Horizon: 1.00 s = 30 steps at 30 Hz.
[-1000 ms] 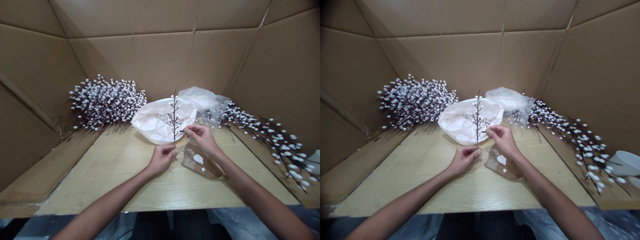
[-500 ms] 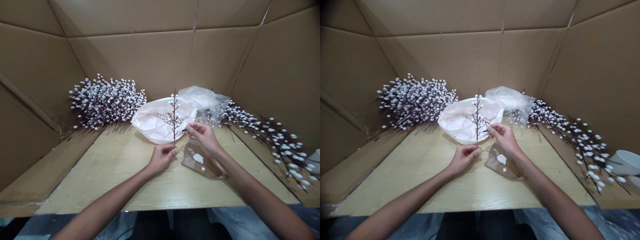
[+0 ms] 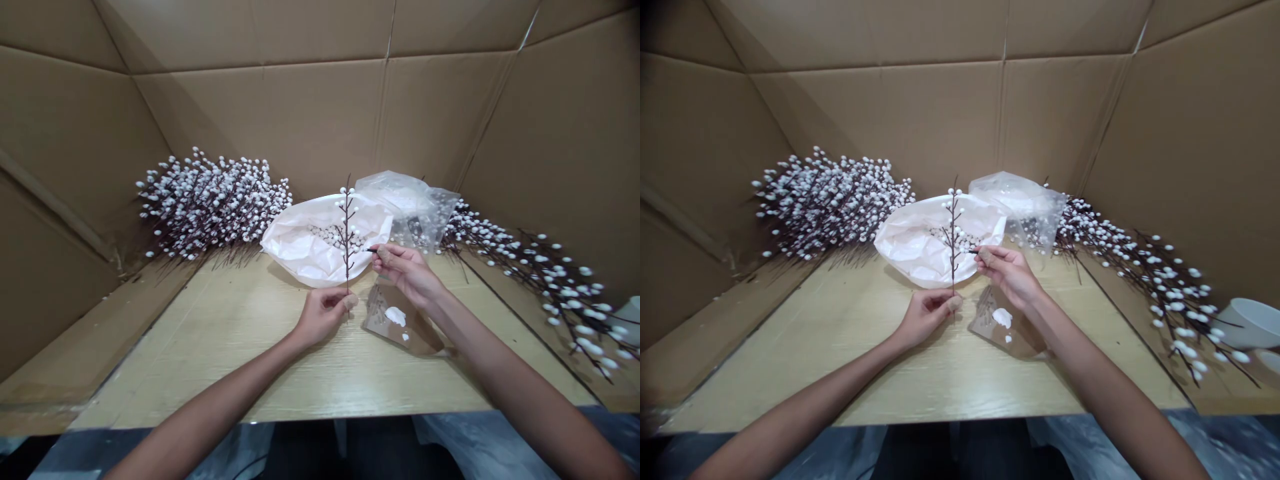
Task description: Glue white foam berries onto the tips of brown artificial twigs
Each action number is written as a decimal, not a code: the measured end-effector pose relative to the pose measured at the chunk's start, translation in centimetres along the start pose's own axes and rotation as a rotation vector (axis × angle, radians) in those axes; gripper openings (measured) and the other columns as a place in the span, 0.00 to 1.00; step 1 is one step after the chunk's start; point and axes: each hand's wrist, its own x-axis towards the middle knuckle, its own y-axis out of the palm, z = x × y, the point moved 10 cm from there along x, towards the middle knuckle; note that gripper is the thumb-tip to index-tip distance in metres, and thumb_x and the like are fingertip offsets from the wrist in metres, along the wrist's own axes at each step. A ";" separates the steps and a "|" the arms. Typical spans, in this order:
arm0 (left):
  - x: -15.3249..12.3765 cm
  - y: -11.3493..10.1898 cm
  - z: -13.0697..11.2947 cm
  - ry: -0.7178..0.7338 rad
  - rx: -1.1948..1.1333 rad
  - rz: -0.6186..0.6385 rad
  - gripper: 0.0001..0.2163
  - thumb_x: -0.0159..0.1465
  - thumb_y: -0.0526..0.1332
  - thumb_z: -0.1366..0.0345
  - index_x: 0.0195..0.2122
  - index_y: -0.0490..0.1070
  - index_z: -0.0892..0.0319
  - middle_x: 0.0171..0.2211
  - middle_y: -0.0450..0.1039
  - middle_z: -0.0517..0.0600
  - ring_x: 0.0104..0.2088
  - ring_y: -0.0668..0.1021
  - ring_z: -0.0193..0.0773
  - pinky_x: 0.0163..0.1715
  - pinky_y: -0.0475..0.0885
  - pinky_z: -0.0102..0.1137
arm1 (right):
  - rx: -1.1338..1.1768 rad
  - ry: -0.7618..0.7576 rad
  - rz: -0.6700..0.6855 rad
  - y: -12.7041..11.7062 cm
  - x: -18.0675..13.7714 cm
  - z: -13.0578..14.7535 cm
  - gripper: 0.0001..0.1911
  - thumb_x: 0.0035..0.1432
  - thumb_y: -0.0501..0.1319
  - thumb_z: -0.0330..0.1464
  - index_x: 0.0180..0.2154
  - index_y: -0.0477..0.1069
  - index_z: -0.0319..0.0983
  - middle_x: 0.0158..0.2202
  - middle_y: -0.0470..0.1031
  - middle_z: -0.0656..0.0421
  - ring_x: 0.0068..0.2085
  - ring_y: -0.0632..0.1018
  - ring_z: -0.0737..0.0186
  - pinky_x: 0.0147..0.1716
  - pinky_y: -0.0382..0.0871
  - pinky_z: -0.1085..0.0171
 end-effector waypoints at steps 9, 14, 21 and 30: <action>0.1 0.0 0.0 0.001 0.007 -0.006 0.14 0.53 0.66 0.58 0.30 0.77 0.67 0.22 0.73 0.49 0.22 0.72 0.32 0.25 0.67 0.26 | -0.131 -0.080 -0.061 -0.1 -0.3 0.7 0.18 0.32 0.76 0.38 0.27 0.77 0.36 0.24 0.78 0.58 0.25 0.75 0.70 0.29 0.71 0.69; 0.1 0.1 -0.1 0.001 -0.009 0.004 0.13 0.53 0.66 0.58 0.29 0.77 0.67 0.22 0.72 0.48 0.22 0.72 0.31 0.25 0.67 0.26 | -0.339 -0.193 -0.047 0.4 -0.6 1.6 0.15 0.39 0.73 0.40 0.28 0.77 0.36 0.25 0.77 0.58 0.25 0.73 0.68 0.29 0.69 0.67; 0.0 0.3 -0.3 0.017 -0.014 0.022 0.15 0.54 0.66 0.55 0.29 0.77 0.67 0.23 0.73 0.49 0.23 0.72 0.32 0.26 0.69 0.27 | -0.460 -0.266 -0.064 0.8 -0.9 2.1 0.16 0.40 0.71 0.42 0.26 0.76 0.36 0.23 0.74 0.59 0.25 0.72 0.67 0.26 0.67 0.66; 0.0 0.2 -0.3 0.005 -0.010 0.008 0.16 0.53 0.66 0.55 0.29 0.77 0.67 0.23 0.72 0.49 0.24 0.71 0.32 0.26 0.69 0.27 | -0.444 -0.293 -0.067 0.7 -1.1 2.9 0.14 0.42 0.71 0.40 0.27 0.77 0.36 0.23 0.75 0.59 0.24 0.71 0.67 0.27 0.67 0.65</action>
